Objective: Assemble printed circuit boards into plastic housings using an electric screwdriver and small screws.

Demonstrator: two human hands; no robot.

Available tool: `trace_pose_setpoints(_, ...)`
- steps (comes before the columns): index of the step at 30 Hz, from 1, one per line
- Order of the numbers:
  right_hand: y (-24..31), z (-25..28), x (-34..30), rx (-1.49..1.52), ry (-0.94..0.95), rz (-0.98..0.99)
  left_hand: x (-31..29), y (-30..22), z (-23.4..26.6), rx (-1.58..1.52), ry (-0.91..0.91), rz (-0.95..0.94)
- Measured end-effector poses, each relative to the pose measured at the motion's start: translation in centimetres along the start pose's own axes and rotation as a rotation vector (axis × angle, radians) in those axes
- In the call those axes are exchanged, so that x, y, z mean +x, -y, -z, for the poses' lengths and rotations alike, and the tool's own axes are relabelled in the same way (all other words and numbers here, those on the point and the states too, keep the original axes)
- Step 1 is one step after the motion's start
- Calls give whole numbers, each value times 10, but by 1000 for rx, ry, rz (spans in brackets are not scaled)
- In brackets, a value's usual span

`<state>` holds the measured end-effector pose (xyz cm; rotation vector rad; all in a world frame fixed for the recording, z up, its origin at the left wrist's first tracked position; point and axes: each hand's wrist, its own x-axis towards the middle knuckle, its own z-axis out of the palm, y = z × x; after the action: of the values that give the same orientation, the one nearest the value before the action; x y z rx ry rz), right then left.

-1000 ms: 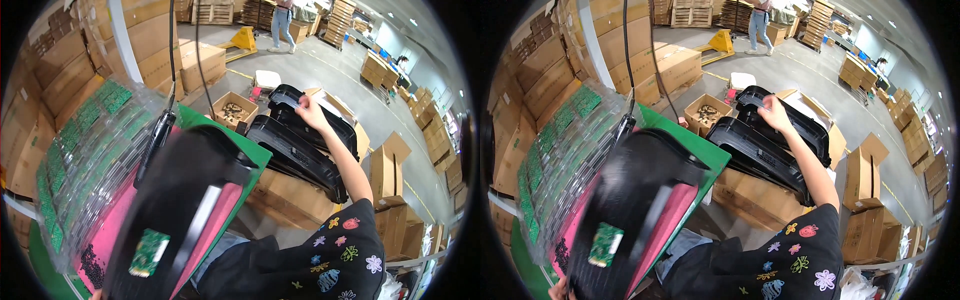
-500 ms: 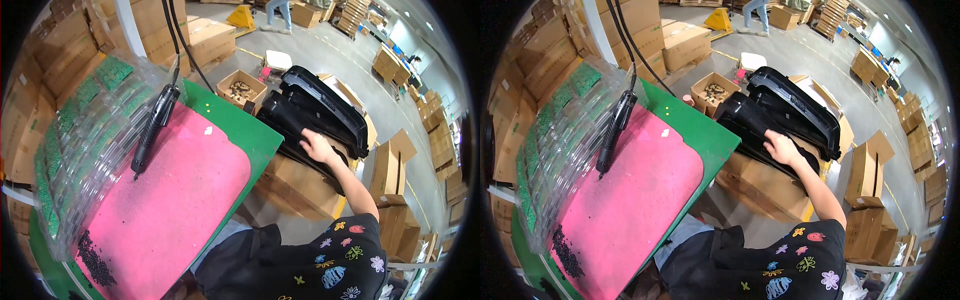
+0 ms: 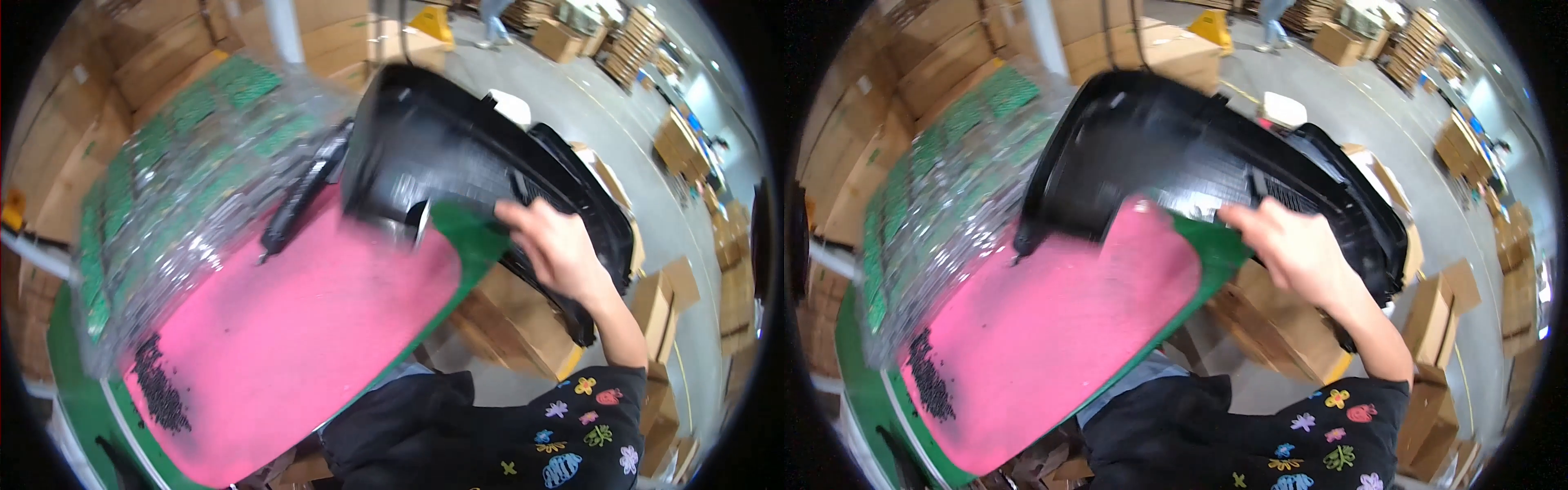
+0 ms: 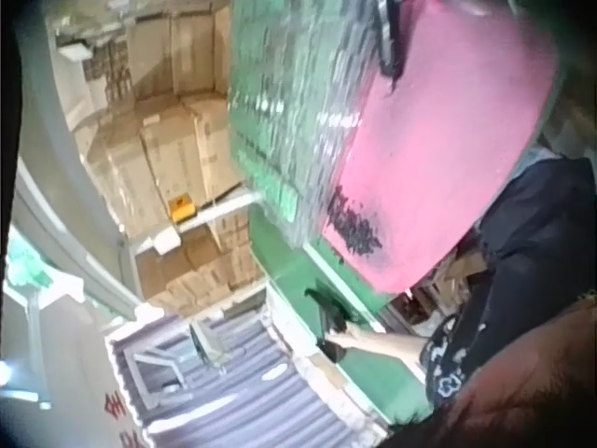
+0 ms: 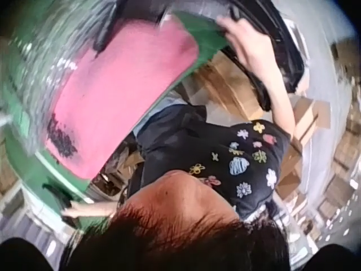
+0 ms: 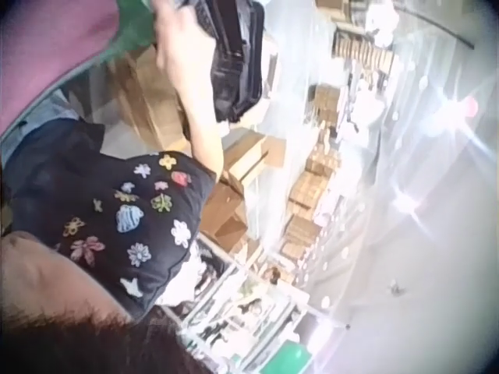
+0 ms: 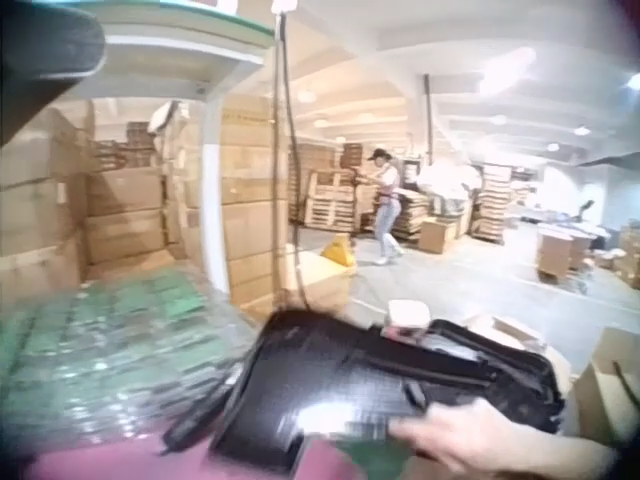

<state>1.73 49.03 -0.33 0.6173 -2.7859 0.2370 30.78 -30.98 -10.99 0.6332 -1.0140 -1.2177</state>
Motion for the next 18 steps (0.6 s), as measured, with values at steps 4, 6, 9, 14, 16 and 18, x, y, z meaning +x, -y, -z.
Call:
trace_pose_setpoints(4,59,-5,31,-114,213,547,-17,7,-18,1111,211,-682)
trace_pose_setpoints(6,87,-17,38,-67,285,735,-120,-36,-145,384,501,-146)
trace_pose_setpoints(9,121,-48,49,44,365,937,-221,-67,-234,541,1044,-61)
trace_pose_setpoints(14,177,-51,124,187,429,1100,-276,-47,-311,537,1672,-514)
trace_pose_setpoints(16,202,-58,185,249,220,1061,-276,-14,-308,553,1755,-506)
trace_pose_setpoints(18,218,-81,241,350,-29,905,-281,10,-304,587,1770,-550)
